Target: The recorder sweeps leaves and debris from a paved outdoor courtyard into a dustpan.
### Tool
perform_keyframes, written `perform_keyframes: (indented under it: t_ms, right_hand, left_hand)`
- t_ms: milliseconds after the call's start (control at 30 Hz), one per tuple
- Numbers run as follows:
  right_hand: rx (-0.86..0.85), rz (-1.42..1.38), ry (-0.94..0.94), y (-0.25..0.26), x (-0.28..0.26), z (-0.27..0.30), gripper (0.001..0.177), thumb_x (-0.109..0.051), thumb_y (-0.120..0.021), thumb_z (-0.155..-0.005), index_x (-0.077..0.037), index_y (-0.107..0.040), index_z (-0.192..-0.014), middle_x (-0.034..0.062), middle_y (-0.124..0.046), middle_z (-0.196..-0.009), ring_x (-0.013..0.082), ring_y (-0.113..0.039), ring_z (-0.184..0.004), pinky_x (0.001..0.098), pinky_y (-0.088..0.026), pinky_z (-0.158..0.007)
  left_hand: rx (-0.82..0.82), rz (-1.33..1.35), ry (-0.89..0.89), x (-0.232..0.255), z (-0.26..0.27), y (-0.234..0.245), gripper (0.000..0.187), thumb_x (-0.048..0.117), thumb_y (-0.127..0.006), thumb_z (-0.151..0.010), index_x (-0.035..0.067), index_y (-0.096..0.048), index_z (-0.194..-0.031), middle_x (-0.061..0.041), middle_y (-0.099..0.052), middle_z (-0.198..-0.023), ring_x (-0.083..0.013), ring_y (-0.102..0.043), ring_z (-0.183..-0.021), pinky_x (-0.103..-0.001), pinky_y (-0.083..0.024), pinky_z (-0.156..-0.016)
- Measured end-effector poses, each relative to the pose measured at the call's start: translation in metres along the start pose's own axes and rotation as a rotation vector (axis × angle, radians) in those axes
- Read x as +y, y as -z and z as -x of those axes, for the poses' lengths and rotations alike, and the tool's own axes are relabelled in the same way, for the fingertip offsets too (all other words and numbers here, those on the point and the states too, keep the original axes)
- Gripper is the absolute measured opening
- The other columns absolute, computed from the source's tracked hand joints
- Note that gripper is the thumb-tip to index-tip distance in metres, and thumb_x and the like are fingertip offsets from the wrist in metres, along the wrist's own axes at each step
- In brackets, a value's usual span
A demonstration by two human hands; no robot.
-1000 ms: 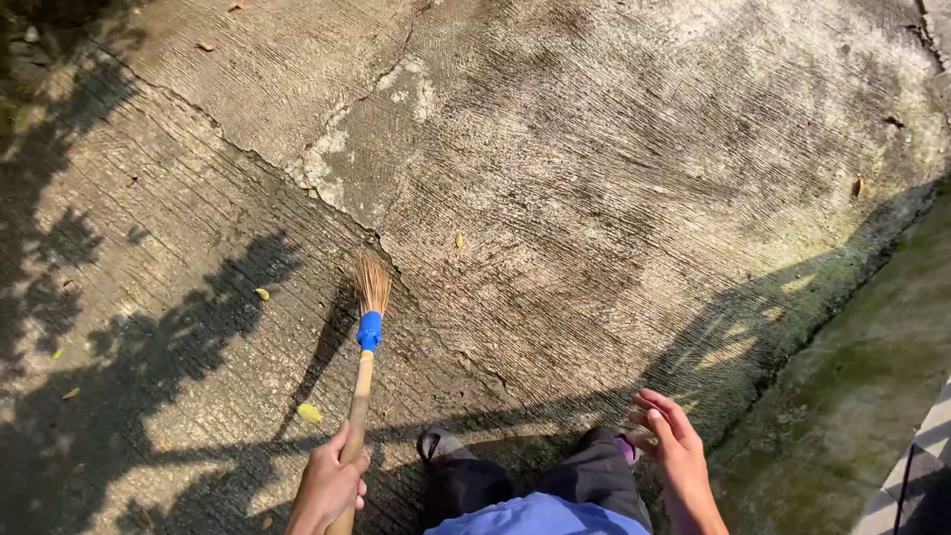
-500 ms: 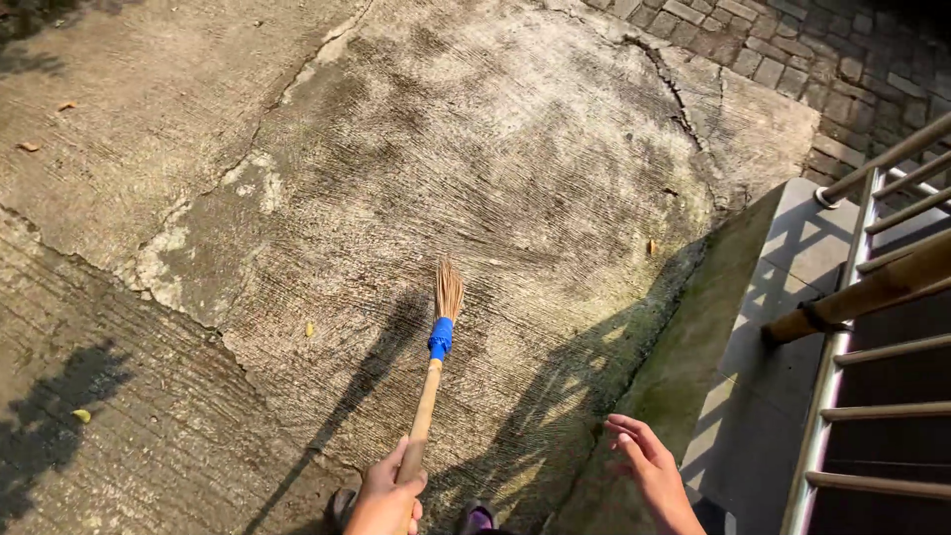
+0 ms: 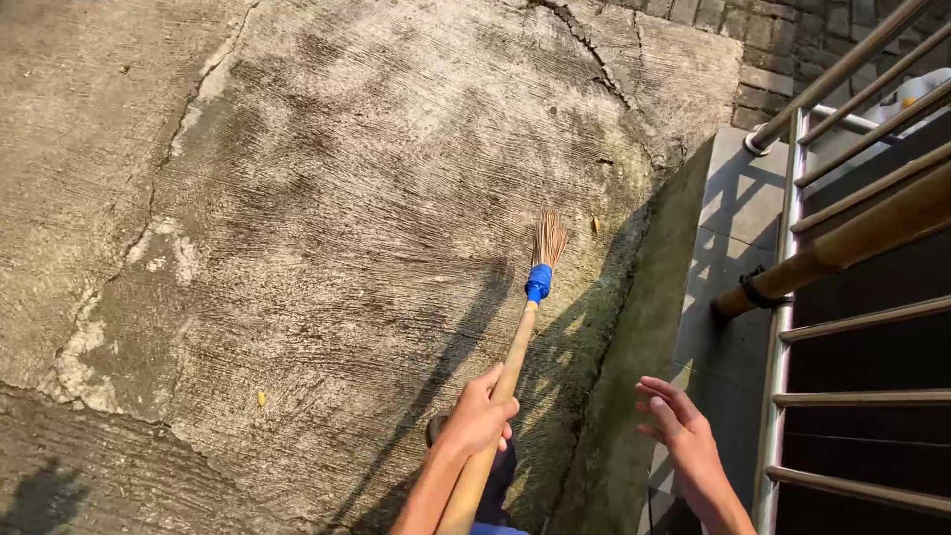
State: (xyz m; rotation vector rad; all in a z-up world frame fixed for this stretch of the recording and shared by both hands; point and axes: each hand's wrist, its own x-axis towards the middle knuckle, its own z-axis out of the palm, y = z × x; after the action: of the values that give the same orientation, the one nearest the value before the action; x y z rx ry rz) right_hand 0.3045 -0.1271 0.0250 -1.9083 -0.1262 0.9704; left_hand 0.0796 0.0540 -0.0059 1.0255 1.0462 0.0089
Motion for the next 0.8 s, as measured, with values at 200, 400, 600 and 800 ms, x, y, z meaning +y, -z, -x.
perform_keyframes:
  t_ms: [200, 400, 600, 800]
  right_hand:
    - [0.013, 0.007, -0.056, 0.001, -0.037, -0.065, 0.037, -0.015, -0.05, -0.105, -0.009, -0.068, -0.136, 0.0107, -0.07, -0.137, 0.0266, -0.067, -0.114, 0.0421, -0.056, -0.086]
    - [-0.074, 0.097, -0.008, -0.027, -0.106, -0.115, 0.037, -0.02, -0.051, -0.101, -0.015, -0.07, -0.132, 0.0064, -0.074, -0.135, 0.0208, -0.069, -0.118, 0.0372, -0.058, -0.089]
    - [-0.13, 0.077, -0.012, -0.028, -0.129, -0.226, 0.034, -0.021, -0.052, -0.102, -0.013, -0.068, -0.131, 0.0048, -0.072, -0.133, 0.017, -0.066, -0.109, 0.0352, -0.055, -0.083]
    - [-0.145, 0.072, -0.037, -0.016, -0.23, -0.318, 0.038, -0.024, -0.052, -0.101, -0.011, -0.066, -0.133, 0.0125, -0.07, -0.136, 0.0229, -0.066, -0.114, 0.0391, -0.057, -0.088]
  left_hand:
    - [-0.079, 0.027, 0.09, 0.095, -0.035, -0.02, 0.083, 0.002, -0.062, -0.092, 0.017, -0.023, -0.164, -0.017, -0.068, -0.125, -0.0142, -0.059, -0.052, -0.026, -0.054, -0.04]
    - [-0.097, 0.097, 0.058, 0.133, -0.083, -0.032, 0.088, 0.0, -0.064, -0.087, 0.015, -0.023, -0.164, -0.017, -0.07, -0.122, -0.0153, -0.057, -0.046, -0.028, -0.05, -0.034]
    - [-0.085, 0.104, 0.072, 0.17, -0.149, -0.049, 0.088, 0.003, -0.065, -0.085, 0.015, -0.027, -0.164, -0.017, -0.074, -0.109, -0.0144, -0.054, -0.042, -0.029, -0.048, -0.031]
    - [-0.094, -0.005, 0.202, 0.225, -0.255, -0.112, 0.087, 0.004, -0.062, -0.087, 0.022, -0.028, -0.165, -0.015, -0.064, -0.071, -0.0173, -0.055, -0.042, -0.033, -0.051, -0.036]
